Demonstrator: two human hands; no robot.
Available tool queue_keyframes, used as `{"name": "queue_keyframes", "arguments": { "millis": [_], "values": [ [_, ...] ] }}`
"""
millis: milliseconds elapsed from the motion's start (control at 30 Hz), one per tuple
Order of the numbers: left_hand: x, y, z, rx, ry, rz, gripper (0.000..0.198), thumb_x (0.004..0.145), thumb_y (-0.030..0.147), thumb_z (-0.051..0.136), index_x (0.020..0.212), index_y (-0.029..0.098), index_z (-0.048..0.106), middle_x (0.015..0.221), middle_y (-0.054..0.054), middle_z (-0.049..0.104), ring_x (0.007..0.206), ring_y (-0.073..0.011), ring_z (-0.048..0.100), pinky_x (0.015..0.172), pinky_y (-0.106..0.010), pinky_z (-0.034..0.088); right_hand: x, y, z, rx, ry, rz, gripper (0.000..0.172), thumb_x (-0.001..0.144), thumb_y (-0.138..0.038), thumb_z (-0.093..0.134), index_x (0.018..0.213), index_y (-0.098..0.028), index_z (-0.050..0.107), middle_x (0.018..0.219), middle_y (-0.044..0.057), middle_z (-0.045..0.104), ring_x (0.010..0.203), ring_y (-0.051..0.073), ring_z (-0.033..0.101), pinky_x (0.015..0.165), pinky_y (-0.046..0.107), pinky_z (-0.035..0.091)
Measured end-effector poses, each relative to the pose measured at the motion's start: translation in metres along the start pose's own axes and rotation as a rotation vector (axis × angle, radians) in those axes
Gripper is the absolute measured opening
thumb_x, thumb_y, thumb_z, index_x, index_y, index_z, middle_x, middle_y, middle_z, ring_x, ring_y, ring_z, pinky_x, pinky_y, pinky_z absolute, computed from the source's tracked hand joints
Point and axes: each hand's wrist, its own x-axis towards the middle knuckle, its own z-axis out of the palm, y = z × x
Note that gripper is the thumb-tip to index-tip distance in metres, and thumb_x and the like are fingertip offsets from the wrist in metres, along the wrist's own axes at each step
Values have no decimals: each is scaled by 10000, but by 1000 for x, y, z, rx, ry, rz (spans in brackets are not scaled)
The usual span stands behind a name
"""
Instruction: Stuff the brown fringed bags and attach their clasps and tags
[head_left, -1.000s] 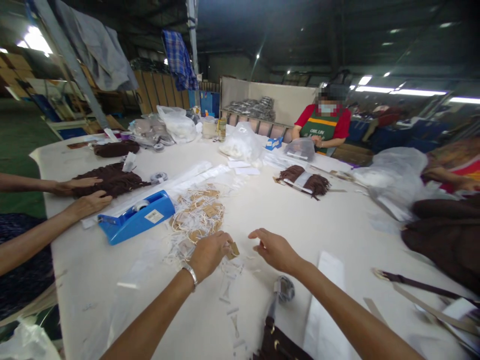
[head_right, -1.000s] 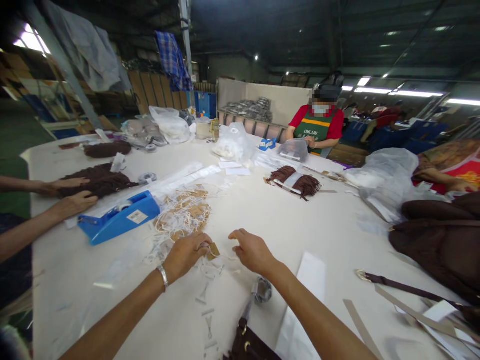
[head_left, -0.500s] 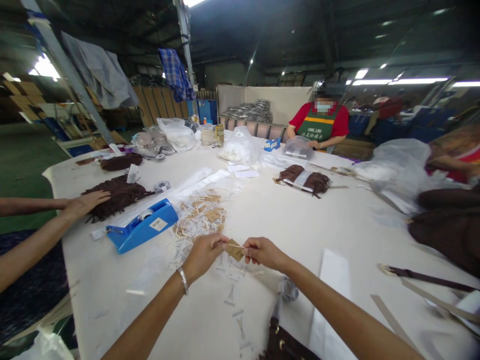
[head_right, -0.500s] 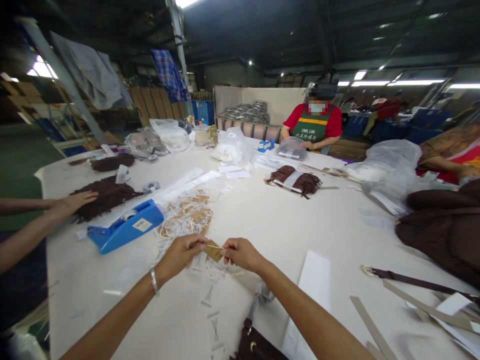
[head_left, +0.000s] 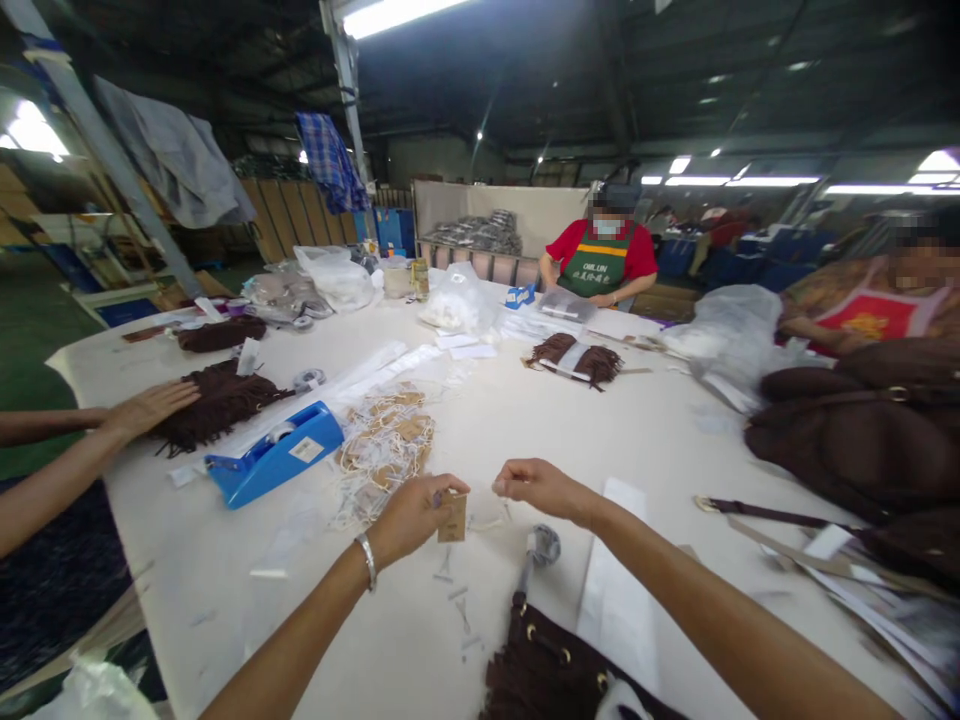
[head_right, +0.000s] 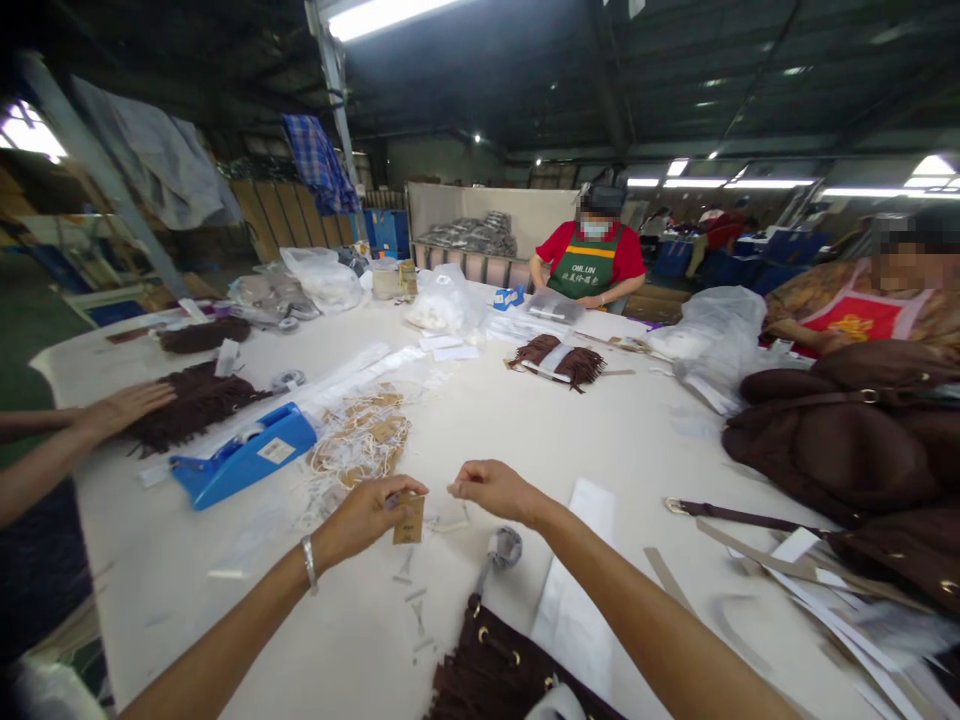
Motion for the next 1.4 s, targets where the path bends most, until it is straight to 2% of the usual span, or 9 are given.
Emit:
{"name": "queue_keyframes", "arguments": {
  "millis": [133, 333, 433, 567, 667, 1000, 1200, 1300, 1400],
  "values": [
    [-10, 16, 3, -5, -148, 11, 307, 698, 129, 518, 931, 211, 701, 820, 21, 686, 763, -160, 584, 698, -256, 412, -28, -20, -3, 378, -41, 28, 263, 823, -433, 607, 849, -176, 560, 1052, 75, 683, 913, 167, 660, 798, 307, 510],
    [-22, 42, 19, -60, -354, 42, 245, 680, 114, 526, 856, 175, 686, 774, 16, 664, 736, -148, 576, 675, -246, 428, -56, -32, 9, 137, 141, 28, 214, 855, -382, 580, 811, -188, 501, 642, -31, 625, 442, 69, 528, 422, 176, 389],
    [-27, 66, 32, -171, -260, 129, 275, 729, 164, 597, 997, 192, 654, 980, -17, 677, 909, -175, 602, 810, -276, 459, -70, -43, 11, 169, 84, -4, 233, 849, -399, 590, 804, -182, 518, 609, -38, 613, 412, 56, 490, 391, 163, 342],
    [-36, 100, 49, -291, 175, 193, 349, 834, 257, 608, 1169, 230, 512, 1151, -50, 614, 995, -181, 608, 893, -329, 453, -89, -58, 9, 306, 82, 23, 323, 799, -470, 648, 786, -171, 526, 583, -40, 595, 418, 56, 485, 404, 168, 351],
    [-41, 114, 56, -190, 349, 209, 334, 854, 297, 619, 1152, 236, 483, 1081, -35, 619, 917, -176, 619, 860, -343, 448, -100, -63, 6, 386, 110, 38, 354, 767, -485, 681, 779, -167, 527, 579, -43, 585, 410, 47, 460, 410, 172, 349],
    [-34, 129, 48, 59, 236, 243, 243, 948, 367, 468, 806, 215, 594, 720, 21, 618, 687, -154, 580, 680, -292, 397, -107, -43, 1, 456, 131, 37, 356, 792, -505, 657, 772, -175, 528, 603, -43, 580, 402, 40, 431, 404, 177, 315],
    [-21, 137, 41, 197, 141, 282, 189, 944, 297, 471, 825, 218, 595, 739, 23, 604, 687, -144, 568, 676, -276, 389, -108, -15, -15, 51, 454, -57, 277, 833, -446, 644, 919, -190, 585, 920, 43, 667, 800, 134, 615, 686, 256, 486],
    [-12, 143, 44, 264, 97, 365, 185, 944, 288, 474, 840, 218, 610, 823, 0, 622, 778, -153, 584, 713, -268, 402, -110, -19, -8, 239, 257, -252, 425, 865, -498, 605, 1184, -229, 525, 1150, 66, 623, 1006, 159, 595, 837, 296, 480],
    [0, 145, 48, 373, 85, 392, 175, 946, 253, 462, 856, 217, 607, 856, -5, 619, 788, -149, 578, 723, -262, 403, -106, -23, -2, 386, 65, -247, 476, 881, -558, 551, 1201, -209, 509, 850, 17, 641, 714, 125, 591, 621, 244, 464]
  ]
}}
